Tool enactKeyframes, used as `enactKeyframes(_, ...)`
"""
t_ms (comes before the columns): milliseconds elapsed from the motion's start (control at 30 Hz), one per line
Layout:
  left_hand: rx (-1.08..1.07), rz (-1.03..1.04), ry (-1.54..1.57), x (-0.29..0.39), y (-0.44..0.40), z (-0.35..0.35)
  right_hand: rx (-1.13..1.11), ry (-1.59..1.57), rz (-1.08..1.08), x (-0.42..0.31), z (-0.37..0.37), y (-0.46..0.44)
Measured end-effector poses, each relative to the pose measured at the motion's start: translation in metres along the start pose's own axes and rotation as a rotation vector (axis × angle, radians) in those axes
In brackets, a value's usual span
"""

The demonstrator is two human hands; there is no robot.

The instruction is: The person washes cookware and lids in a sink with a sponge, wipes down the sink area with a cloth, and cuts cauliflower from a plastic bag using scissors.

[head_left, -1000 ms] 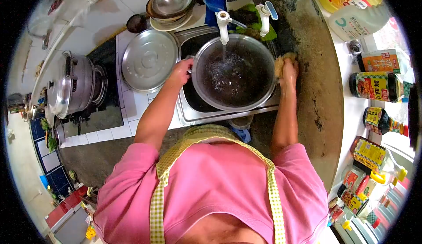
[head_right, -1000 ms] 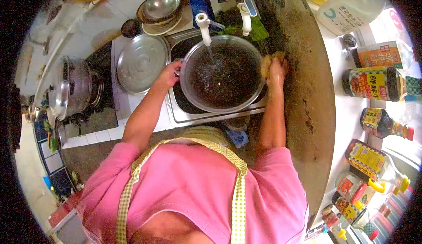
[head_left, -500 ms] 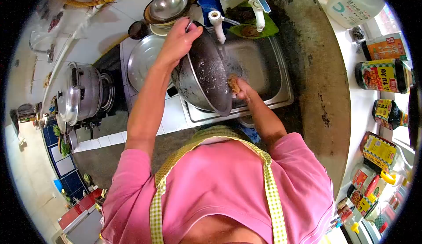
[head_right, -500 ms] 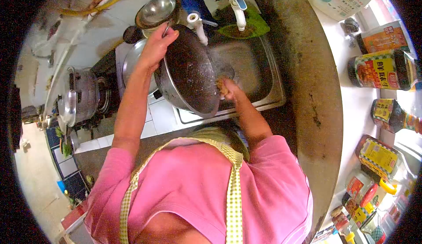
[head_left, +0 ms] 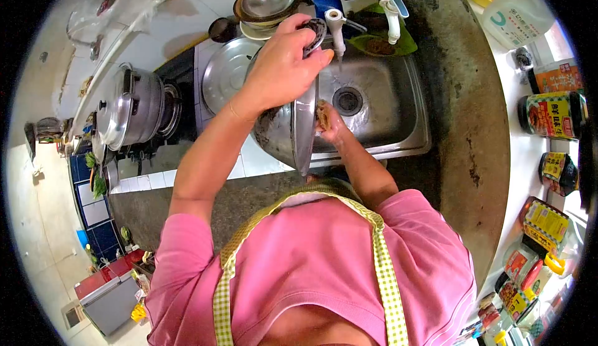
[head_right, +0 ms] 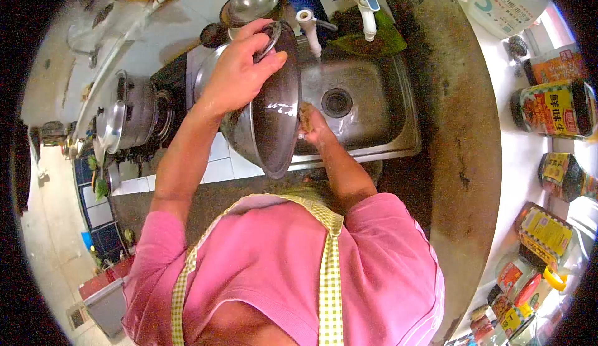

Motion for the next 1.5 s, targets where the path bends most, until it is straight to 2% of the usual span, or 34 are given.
enactKeyframes(67,0.065,-0.022,0.012,0.003,0.011,-0.013,0.041,-0.01,-0.028,0.007,-0.006,-0.006)
enactKeyframes(167,0.197,-0.01,0.095,0.006,0.027,-0.034,-0.055,0.063,0.013,0.018,0.006,-0.001)
enactKeyframes(233,0.244,-0.017,0.068,0.004,0.04,-0.05,0.084,0.049,-0.057,0.013,0.022,0.02)
enactKeyframes(300,0.284,-0.02,0.033,-0.002,0.054,-0.067,0.034,0.057,-0.075,0.013,0.009,-0.004)
enactKeyframes(333,0.366,-0.068,0.015,-0.012,0.065,-0.08,-0.011,0.079,-0.089,0.016,-0.005,-0.027)
enactKeyframes(433,0.575,-0.235,-0.035,-0.035,0.096,-0.118,0.039,0.013,-0.148,0.014,-0.008,-0.024)
enactKeyframes(467,0.603,-0.453,0.284,-0.052,0.113,-0.119,0.066,-0.032,-0.169,0.009,-0.019,-0.028)
enactKeyframes(500,0.609,-0.577,0.23,-0.065,0.129,-0.129,-0.289,0.053,-0.107,-0.001,-0.009,-0.031)
enactKeyframes(533,0.673,-0.626,0.231,-0.074,0.145,-0.142,-0.292,0.057,-0.113,-0.008,-0.009,-0.03)
enactKeyframes(567,0.754,-0.625,0.274,-0.088,0.163,-0.153,-0.224,0.281,-0.457,-0.037,-0.011,-0.026)
enactKeyframes(633,0.931,-0.741,0.322,-0.102,0.203,-0.175,-0.138,0.496,-0.792,-0.064,-0.017,-0.012)
enactKeyframes(667,1.067,-0.702,0.505,-0.095,0.215,-0.182,0.3,0.627,-0.536,-0.064,-0.058,-0.031)
enactKeyframes(700,1.078,-0.792,0.378,-0.106,0.243,-0.195,0.519,0.691,-0.421,-0.069,-0.076,-0.043)
enactKeyframes(733,1.15,-0.745,0.393,-0.116,0.261,-0.204,0.719,0.727,-0.282,-0.072,-0.094,-0.052)
enactKeyframes(800,1.274,-0.884,0.324,-0.107,0.294,-0.219,0.499,1.173,-1.08,-0.1,-0.048,-0.076)
enactKeyframes(867,1.321,-0.91,0.298,-0.101,0.319,-0.232,0.479,1.121,-0.611,-0.071,-0.021,-0.124)
enactKeyframes(933,1.388,-0.889,0.411,-0.097,0.338,-0.234,0.467,0.876,-0.395,-0.044,0.049,-0.07)
enactKeyframes(967,1.389,-0.883,0.384,-0.093,0.347,-0.24,0.448,0.866,-0.382,-0.035,0.069,-0.06)
enactKeyframes(1033,1.513,-0.911,0.318,-0.085,0.377,-0.253,0.483,1.13,-0.476,-0.034,0.098,-0.047)
enactKeyframes(1100,1.513,-0.913,0.305,-0.085,0.396,-0.263,0.381,1.221,-0.524,-0.035,0.067,-0.14)
enactKeyframes(1200,1.5,-0.874,0.358,-0.091,0.419,-0.271,0.309,0.939,-0.549,-0.035,0.036,-0.182)
enactKeyframes(1267,1.551,-0.873,0.417,-0.09,0.423,-0.271,0.127,0.621,-0.22,-0.019,0.048,-0.123)
enactKeyframes(1333,1.547,-0.925,0.355,-0.089,0.422,-0.272,0.176,0.704,-0.276,-0.027,0.031,-0.094)
enactKeyframes(1400,1.616,-0.881,0.494,-0.094,0.414,-0.267,0.096,0.82,-0.328,-0.041,-0.006,-0.099)
enactKeyframes(1467,1.588,-0.87,0.465,-0.106,0.408,-0.265,0.203,0.731,-0.429,-0.052,-0.045,-0.065)
enactKeyframes(1500,1.565,-0.862,0.429,-0.113,0.405,-0.264,0.161,0.699,-0.386,-0.051,-0.062,-0.047)
Point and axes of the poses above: each hand's wrist, its own y-axis away from the middle knuckle, its own z-axis out of the palm, x = y × z, the point moved 9 cm from there along -y, towards the middle knuckle, and after that the axes turned 9 degrees about x, right-handed, at the moved point
